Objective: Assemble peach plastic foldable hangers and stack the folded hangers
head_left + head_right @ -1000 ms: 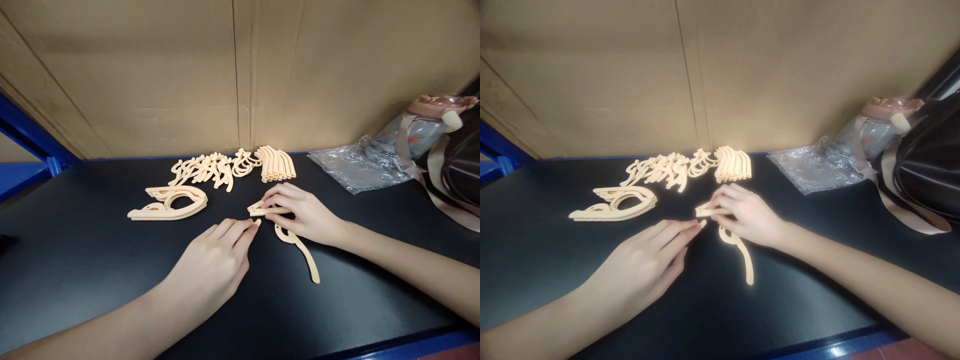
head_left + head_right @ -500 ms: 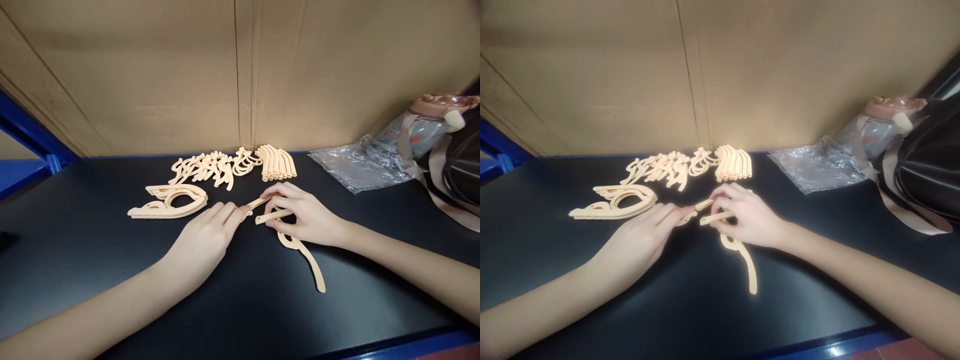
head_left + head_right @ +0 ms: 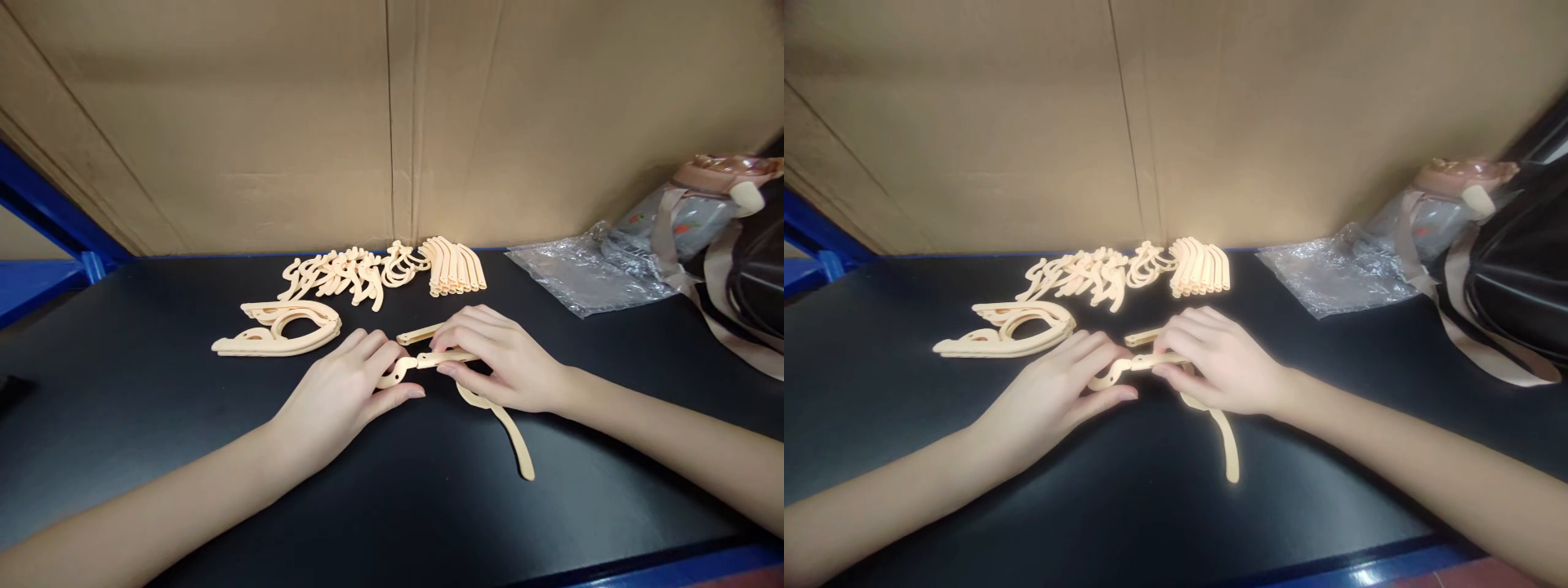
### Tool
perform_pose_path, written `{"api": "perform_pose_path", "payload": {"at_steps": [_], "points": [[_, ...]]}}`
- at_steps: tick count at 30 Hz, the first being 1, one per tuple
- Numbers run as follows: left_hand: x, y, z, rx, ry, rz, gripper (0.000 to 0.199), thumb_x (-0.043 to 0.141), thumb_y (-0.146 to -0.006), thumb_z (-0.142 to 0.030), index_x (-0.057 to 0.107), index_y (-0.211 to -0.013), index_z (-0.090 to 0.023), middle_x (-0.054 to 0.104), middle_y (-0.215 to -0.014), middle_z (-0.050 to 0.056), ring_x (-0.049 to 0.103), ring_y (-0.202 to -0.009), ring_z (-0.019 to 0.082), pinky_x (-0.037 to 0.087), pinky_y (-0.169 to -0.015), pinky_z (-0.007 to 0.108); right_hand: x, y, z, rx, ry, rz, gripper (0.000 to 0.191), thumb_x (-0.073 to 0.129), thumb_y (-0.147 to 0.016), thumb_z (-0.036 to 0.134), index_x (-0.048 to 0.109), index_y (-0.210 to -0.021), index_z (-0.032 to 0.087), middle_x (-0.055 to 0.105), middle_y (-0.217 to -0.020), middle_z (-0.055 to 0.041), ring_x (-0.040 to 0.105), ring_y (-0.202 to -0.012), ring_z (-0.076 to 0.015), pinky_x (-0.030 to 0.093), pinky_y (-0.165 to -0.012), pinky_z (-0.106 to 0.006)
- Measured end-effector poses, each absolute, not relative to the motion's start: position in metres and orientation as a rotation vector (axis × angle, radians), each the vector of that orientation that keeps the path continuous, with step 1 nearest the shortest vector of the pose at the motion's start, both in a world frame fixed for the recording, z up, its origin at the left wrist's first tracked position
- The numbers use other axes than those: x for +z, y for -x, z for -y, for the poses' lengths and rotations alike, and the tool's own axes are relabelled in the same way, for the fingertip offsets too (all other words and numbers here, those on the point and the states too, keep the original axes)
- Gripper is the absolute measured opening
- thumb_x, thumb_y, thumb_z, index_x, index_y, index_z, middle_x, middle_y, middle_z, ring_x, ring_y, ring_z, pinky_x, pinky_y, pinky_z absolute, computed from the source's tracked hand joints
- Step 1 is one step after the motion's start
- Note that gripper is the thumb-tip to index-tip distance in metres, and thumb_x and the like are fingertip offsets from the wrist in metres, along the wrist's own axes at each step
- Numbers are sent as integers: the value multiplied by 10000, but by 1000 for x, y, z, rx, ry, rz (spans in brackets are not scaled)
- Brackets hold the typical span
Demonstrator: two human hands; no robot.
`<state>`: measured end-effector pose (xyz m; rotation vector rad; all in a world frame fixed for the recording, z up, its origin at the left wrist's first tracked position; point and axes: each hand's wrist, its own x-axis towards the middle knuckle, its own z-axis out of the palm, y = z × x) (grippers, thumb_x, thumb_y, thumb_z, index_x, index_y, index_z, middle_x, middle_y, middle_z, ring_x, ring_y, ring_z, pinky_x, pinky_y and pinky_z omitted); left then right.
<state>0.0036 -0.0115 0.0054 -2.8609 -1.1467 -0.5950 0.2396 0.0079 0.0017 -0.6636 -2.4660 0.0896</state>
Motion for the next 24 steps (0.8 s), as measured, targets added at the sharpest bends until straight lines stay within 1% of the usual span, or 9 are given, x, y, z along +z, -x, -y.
{"api": "perform_pose_path", "payload": {"at_steps": [3,5,10,13,16,18,22,24], "points": [[5,-4,12,-599,2840,1130,407,367,-1017,-468,540,-795,-173,565,-781,15,517,-710,166,396,-581,264,3,-238,-6,24,630,2463,139,467,-986,263,565,-924,187,670,-857,-52,582,-798,-176,443,-711,-315],[6,-4,13,-614,2821,1131,404,348,-1027,-440,533,-784,-175,559,-760,8,511,-685,156,384,-562,260,3,-238,-5,-29,608,2466,148,461,-989,260,574,-931,184,678,-860,-56,597,-790,-176,459,-710,-315],[4,-3,14,-655,2826,1135,366,370,-1020,-412,542,-791,-184,572,-753,6,518,-669,154,369,-539,258,1,-237,-4,-101,615,2501,189,422,-1006,248,585,-928,190,713,-924,-59,649,-836,-182,509,-775,-326],[2,-3,14,-702,2838,1134,324,388,-1014,-400,551,-828,-190,583,-770,3,531,-678,152,365,-546,253,3,-237,-3,-148,609,2522,221,402,-1013,250,593,-926,180,700,-979,-78,641,-875,-184,522,-774,-318],[1,-3,14,-782,2858,1107,233,441,-997,-374,567,-921,-195,586,-777,-7,548,-685,147,366,-557,245,4,-236,-3,-255,595,2535,265,401,-1014,285,609,-904,162,658,-899,-86,593,-781,-179,523,-692,-306],[2,-3,15,-807,2870,1086,192,471,-985,-351,572,-941,-194,585,-767,-12,550,-681,146,362,-555,244,5,-236,-3,-288,595,2548,282,394,-1017,298,610,-897,162,637,-860,-75,567,-734,-171,517,-661,-302],[3,-3,16,-774,2889,1100,181,461,-986,-322,574,-915,-200,605,-778,-14,549,-683,145,358,-562,245,3,-236,-3,-271,596,2530,252,398,-1018,302,587,-916,170,630,-893,-73,598,-805,-174,530,-716,-303],[3,-3,16,-763,2887,1107,185,453,-988,-319,571,-908,-201,608,-785,-11,550,-689,145,356,-565,245,2,-236,-3,-250,595,2523,238,400,-1017,299,570,-916,167,629,-902,-79,608,-816,-179,534,-715,-302]]}}
